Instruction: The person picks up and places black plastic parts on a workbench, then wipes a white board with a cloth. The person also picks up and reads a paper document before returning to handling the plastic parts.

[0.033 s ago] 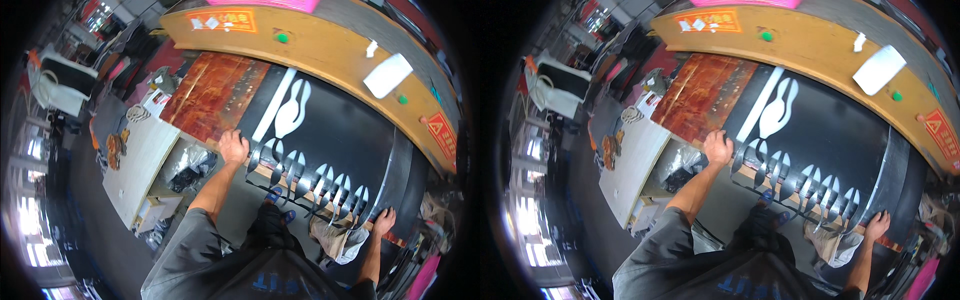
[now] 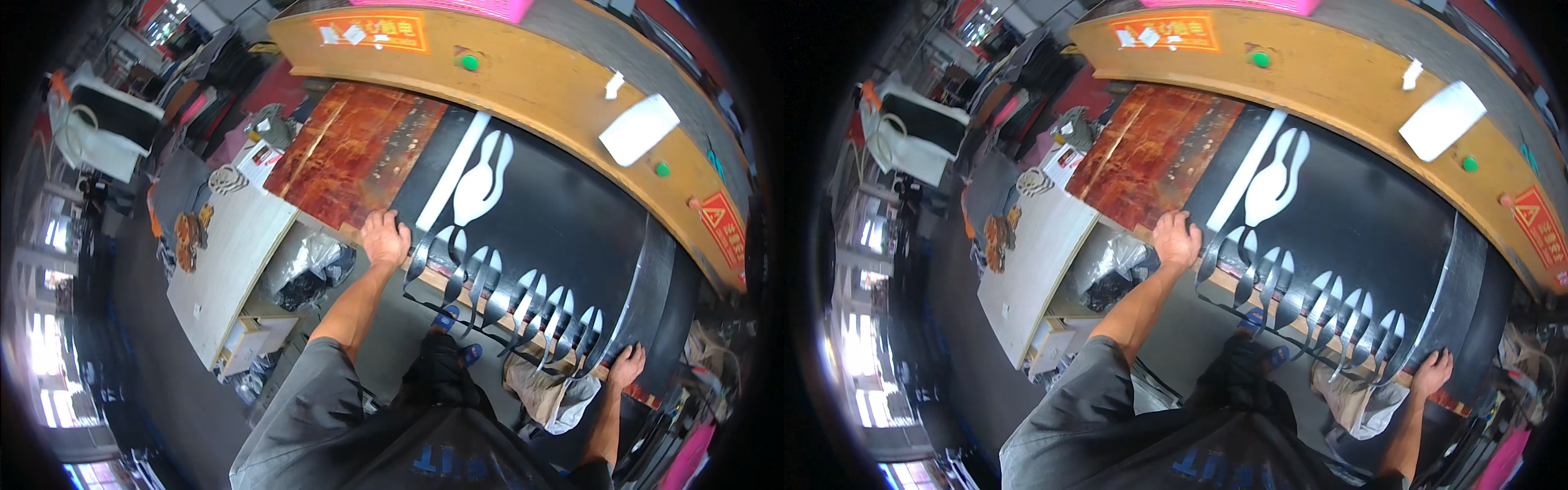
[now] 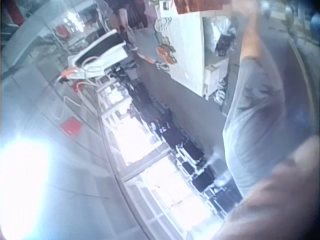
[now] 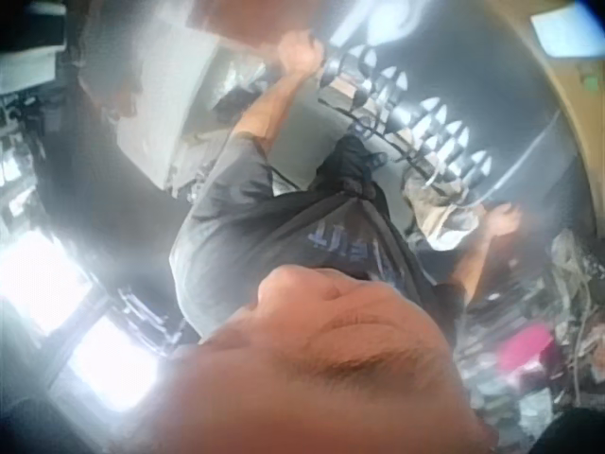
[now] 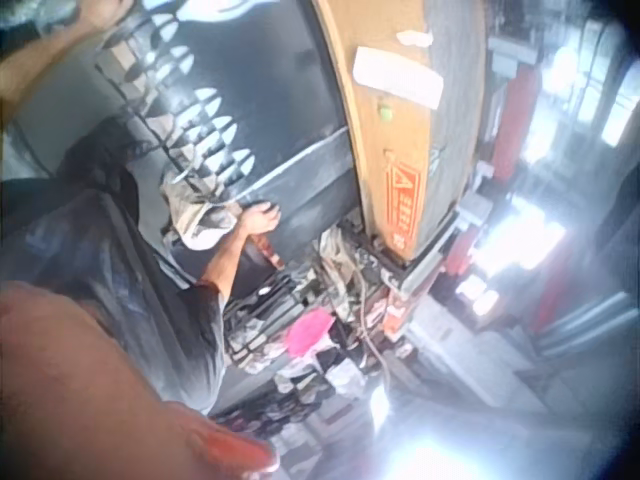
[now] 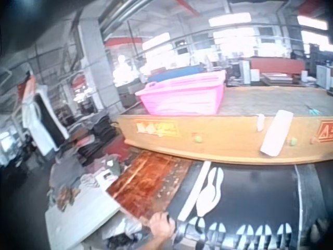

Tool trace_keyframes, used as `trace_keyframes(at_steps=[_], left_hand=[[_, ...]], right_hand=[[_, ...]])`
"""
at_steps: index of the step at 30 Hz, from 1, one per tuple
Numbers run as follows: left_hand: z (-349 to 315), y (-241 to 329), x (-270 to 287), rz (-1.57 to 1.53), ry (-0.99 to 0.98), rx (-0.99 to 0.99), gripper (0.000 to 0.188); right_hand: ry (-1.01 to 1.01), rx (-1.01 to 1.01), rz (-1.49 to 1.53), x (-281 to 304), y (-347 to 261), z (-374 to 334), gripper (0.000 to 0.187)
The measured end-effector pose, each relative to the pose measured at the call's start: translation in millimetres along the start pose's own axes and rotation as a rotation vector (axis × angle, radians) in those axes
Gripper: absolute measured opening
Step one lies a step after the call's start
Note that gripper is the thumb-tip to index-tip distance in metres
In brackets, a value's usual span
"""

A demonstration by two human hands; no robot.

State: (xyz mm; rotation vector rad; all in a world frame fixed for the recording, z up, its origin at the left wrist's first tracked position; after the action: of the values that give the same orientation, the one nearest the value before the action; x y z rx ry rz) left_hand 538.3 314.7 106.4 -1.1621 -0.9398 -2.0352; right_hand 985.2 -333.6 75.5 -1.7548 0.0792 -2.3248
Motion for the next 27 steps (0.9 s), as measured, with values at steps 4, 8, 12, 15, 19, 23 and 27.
trace_keyframes(at_steps=[4,8,12,15,19,23,27], left_hand=[[1,1,3,0.001,-0.009,0.011,0.039],[1,1,7,0.0,0.061,-0.049,0.042],[5,0,1,-0.009,-0.013,-0.095,0.037],[1,6,-8,0.002,-0.115,-0.166,0.04],[-7,19,5,0.181,0.279,-0.538,0.025],[-18,9,10,0.143,0.619,-0.953,0.029],[25,-24,-11,-0.209,0.017,-0.729,0.045]], right_hand=[[-0.004,-0.002,-0.022,-5,4,3,0.049],[-0.137,-0.027,-0.005,15,-13,6,0.049],[-0.072,-0.046,0.106,82,-32,-23,0.042],[0.271,-0.083,0.315,122,-16,-119,0.022],[-0.102,-0.545,0.433,46,33,-341,0.028],[-0.86,-0.732,0.351,-23,22,-642,0.03],[-1.02,-0.427,0.143,-1,-17,-875,0.029]])
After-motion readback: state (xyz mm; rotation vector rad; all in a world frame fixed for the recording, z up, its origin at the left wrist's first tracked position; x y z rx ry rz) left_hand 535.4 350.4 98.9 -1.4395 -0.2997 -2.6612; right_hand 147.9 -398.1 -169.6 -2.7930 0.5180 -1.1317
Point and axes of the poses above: each hand's wrist, its own z-axis towards the middle knuckle, its own x-axis out of the back of the hand, y = z × x, the point moved 8 cm from there along z, towards the middle knuckle, and after that the axes turned 7 degrees about -x, right-handed, at the moved point
